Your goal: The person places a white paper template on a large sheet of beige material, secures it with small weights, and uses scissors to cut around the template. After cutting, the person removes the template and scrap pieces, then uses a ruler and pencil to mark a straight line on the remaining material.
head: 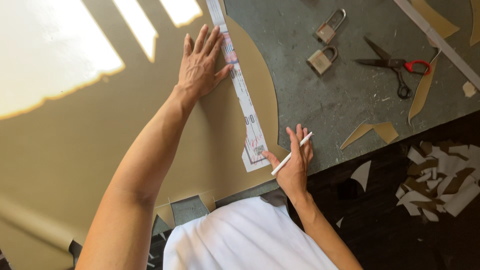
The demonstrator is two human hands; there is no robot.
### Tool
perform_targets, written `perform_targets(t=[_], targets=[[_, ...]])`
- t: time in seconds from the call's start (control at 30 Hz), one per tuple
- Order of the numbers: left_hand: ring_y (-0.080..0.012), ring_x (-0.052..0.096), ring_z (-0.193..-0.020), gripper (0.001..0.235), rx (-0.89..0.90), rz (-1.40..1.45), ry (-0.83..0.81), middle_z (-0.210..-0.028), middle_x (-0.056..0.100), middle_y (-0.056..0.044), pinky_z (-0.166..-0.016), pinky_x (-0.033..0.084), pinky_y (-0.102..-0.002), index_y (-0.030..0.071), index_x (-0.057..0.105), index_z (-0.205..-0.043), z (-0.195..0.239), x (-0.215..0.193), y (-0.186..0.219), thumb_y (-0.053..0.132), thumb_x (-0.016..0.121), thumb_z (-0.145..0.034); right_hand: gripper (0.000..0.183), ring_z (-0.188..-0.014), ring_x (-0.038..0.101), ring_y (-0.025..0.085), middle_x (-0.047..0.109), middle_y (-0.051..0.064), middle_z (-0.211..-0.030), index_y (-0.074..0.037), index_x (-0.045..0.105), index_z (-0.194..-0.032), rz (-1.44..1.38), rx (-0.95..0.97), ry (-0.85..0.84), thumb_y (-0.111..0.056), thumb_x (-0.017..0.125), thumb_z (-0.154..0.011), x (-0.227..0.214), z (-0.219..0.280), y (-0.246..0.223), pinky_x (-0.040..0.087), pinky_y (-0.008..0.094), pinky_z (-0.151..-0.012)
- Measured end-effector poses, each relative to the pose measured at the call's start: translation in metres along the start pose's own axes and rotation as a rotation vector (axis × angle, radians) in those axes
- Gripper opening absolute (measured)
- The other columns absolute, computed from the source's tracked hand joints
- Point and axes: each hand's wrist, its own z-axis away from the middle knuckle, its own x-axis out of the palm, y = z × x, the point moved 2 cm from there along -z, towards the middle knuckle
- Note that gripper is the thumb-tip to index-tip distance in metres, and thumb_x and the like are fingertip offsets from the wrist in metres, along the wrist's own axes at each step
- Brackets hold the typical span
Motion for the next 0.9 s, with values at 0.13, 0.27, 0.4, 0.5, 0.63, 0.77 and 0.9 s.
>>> perform_targets(t=[0.13, 0.27, 0.4, 0.5, 0.63, 0.77, 0.9], targets=[[-0.0297, 0.017, -0.157, 0.087, -0.018, 0.026, -0.063, -0.169, 0.028, -0.011, -0.125, 0.011, -0.061, 0.004, 0.033, -0.162, 0.004, 0.004, -0.003, 0.061, 0.058, -0.101, 0.091, -0.156, 0.019, 0.047, 0.030, 0.033, -0.163, -0.001, 0.043, -0.151, -0.014, 0.035, -0.005, -0.038, 0.087, -0.081, 0.000, 0.006, 0.004, 0.014, 0.060, -0.123], [-0.0299, 0.015, -0.157, 0.091, -0.065, 0.040, -0.081, -0.169, 0.026, -0.009, -0.126, 0.009, -0.058, 0.005, 0.030, -0.162, -0.003, -0.002, -0.003, 0.064, 0.058, -0.098, 0.092, -0.156, 0.018, 0.047, 0.030, 0.033, -0.163, -0.001, 0.042, -0.151, -0.008, 0.024, -0.010, -0.039, 0.087, -0.081, 0.001, -0.003, 0.008, 0.012, 0.060, -0.123], [-0.0323, 0.013, -0.155, 0.093, -0.086, -0.005, -0.103, -0.167, 0.024, -0.013, -0.124, 0.008, -0.058, 0.002, 0.028, -0.160, -0.006, -0.011, 0.002, 0.065, 0.058, -0.097, 0.092, -0.156, 0.015, 0.046, 0.030, 0.033, -0.163, -0.001, 0.042, -0.151, -0.002, 0.028, -0.054, -0.039, 0.087, -0.080, -0.002, -0.004, 0.008, 0.010, 0.062, -0.122], [-0.0345, 0.014, -0.157, 0.088, -0.019, -0.025, 0.038, -0.169, 0.024, -0.019, -0.126, 0.009, -0.058, -0.003, 0.029, -0.162, 0.009, -0.017, 0.020, 0.058, 0.057, -0.106, 0.082, -0.154, 0.021, 0.046, 0.034, 0.033, -0.160, 0.000, 0.050, -0.146, -0.008, 0.017, -0.068, -0.033, 0.087, -0.081, -0.009, -0.004, 0.015, 0.015, 0.061, -0.120], [-0.0309, 0.019, -0.162, 0.070, 0.058, 0.095, 0.078, -0.171, 0.029, -0.015, -0.135, 0.014, -0.052, 0.003, 0.036, -0.162, 0.061, -0.017, 0.071, 0.047, 0.056, -0.111, 0.060, -0.154, 0.041, 0.040, 0.045, 0.027, -0.161, -0.001, 0.055, -0.142, -0.284, 0.107, 0.032, -0.031, 0.079, -0.096, -0.026, -0.009, 0.032, 0.033, 0.051, -0.127], [-0.0298, 0.020, -0.157, 0.076, 0.170, 0.198, -0.081, -0.167, 0.032, -0.015, -0.130, 0.011, -0.053, 0.010, 0.039, -0.158, 0.123, -0.013, 0.120, 0.055, 0.060, -0.101, 0.059, -0.151, 0.043, 0.041, 0.046, 0.027, -0.159, 0.000, 0.056, -0.140, -0.154, 0.090, 0.057, -0.028, 0.081, -0.094, -0.037, -0.006, 0.036, 0.034, 0.051, -0.124], [-0.0312, 0.016, -0.156, 0.093, 0.156, 0.277, -0.123, -0.166, 0.028, -0.012, -0.128, 0.007, -0.056, 0.012, 0.035, -0.158, 0.145, -0.013, 0.137, 0.067, 0.063, -0.089, 0.071, -0.153, 0.031, 0.045, 0.039, 0.030, -0.161, 0.000, 0.052, -0.143, 0.003, 0.009, -0.008, -0.029, 0.084, -0.087, -0.029, -0.002, 0.026, 0.024, 0.056, -0.122]])
